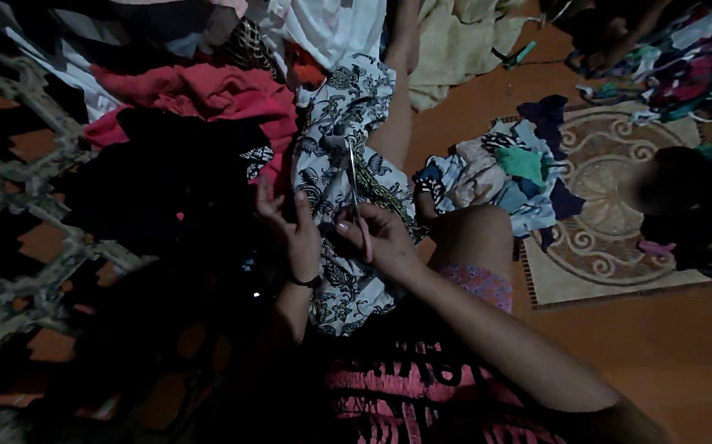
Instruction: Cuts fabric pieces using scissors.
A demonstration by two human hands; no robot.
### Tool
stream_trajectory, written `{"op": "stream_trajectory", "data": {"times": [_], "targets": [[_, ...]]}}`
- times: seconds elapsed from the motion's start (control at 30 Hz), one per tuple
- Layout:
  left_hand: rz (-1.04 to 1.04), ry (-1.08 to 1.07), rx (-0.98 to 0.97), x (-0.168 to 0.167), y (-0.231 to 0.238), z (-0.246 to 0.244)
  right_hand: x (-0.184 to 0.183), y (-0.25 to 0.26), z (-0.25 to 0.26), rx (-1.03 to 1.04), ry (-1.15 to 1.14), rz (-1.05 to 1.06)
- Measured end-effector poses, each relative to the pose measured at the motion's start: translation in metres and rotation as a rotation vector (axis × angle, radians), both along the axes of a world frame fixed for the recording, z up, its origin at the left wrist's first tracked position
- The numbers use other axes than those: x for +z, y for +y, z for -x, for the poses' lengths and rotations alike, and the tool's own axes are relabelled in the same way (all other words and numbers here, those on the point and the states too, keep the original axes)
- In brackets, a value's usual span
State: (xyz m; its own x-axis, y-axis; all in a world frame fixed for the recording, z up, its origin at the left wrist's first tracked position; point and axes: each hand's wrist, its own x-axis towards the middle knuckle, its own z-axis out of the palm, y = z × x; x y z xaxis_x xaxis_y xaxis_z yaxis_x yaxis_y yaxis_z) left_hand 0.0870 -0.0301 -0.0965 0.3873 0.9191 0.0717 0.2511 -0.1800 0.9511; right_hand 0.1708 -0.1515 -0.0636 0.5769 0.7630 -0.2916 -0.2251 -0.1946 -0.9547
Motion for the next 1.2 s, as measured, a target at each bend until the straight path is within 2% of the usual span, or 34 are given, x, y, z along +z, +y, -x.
{"op": "stream_trajectory", "data": {"times": [0.1, 0.2, 0.3, 0.37, 0.47, 0.57, 0.7, 0.83, 0.9, 1.07, 1.2], "targets": [[-0.192, 0.023, -0.186, 0.016, 0.023, -0.005, -0.001, -0.007, 0.002, 0.021, -0.083, 0.000], [-0.243, 0.072, -0.439, 0.026, 0.042, -0.018, -0.003, -0.010, 0.005, 0.032, -0.125, -0.012], [-0.271, 0.155, -0.632, 0.033, 0.049, -0.029, -0.004, -0.014, 0.005, 0.036, -0.089, -0.086], [-0.354, 0.114, -0.700, 0.030, 0.049, -0.038, -0.004, -0.017, 0.003, 0.044, -0.034, -0.148], [-0.375, 0.029, -0.698, 0.028, 0.046, -0.044, -0.001, -0.021, 0.001, 0.047, 0.063, -0.213], [-0.352, -0.082, -0.612, 0.037, 0.039, -0.040, 0.001, -0.023, 0.001, 0.007, 0.098, -0.222], [-0.312, -0.037, -0.769, 0.041, 0.032, -0.031, 0.001, -0.024, 0.001, -0.008, 0.096, -0.248], [-0.288, -0.105, -0.705, 0.035, 0.029, -0.028, 0.002, -0.025, 0.003, 0.001, 0.109, -0.244], [-0.352, -0.103, -0.647, 0.037, 0.028, -0.025, 0.003, -0.027, 0.003, 0.013, 0.143, -0.263], [-0.693, -0.009, -0.477, 0.041, 0.021, -0.019, 0.000, -0.028, 0.003, 0.047, 0.204, -0.344], [-0.779, 0.009, -0.440, 0.044, 0.016, -0.014, 0.005, -0.026, 0.003, 0.048, 0.232, -0.325]]}}
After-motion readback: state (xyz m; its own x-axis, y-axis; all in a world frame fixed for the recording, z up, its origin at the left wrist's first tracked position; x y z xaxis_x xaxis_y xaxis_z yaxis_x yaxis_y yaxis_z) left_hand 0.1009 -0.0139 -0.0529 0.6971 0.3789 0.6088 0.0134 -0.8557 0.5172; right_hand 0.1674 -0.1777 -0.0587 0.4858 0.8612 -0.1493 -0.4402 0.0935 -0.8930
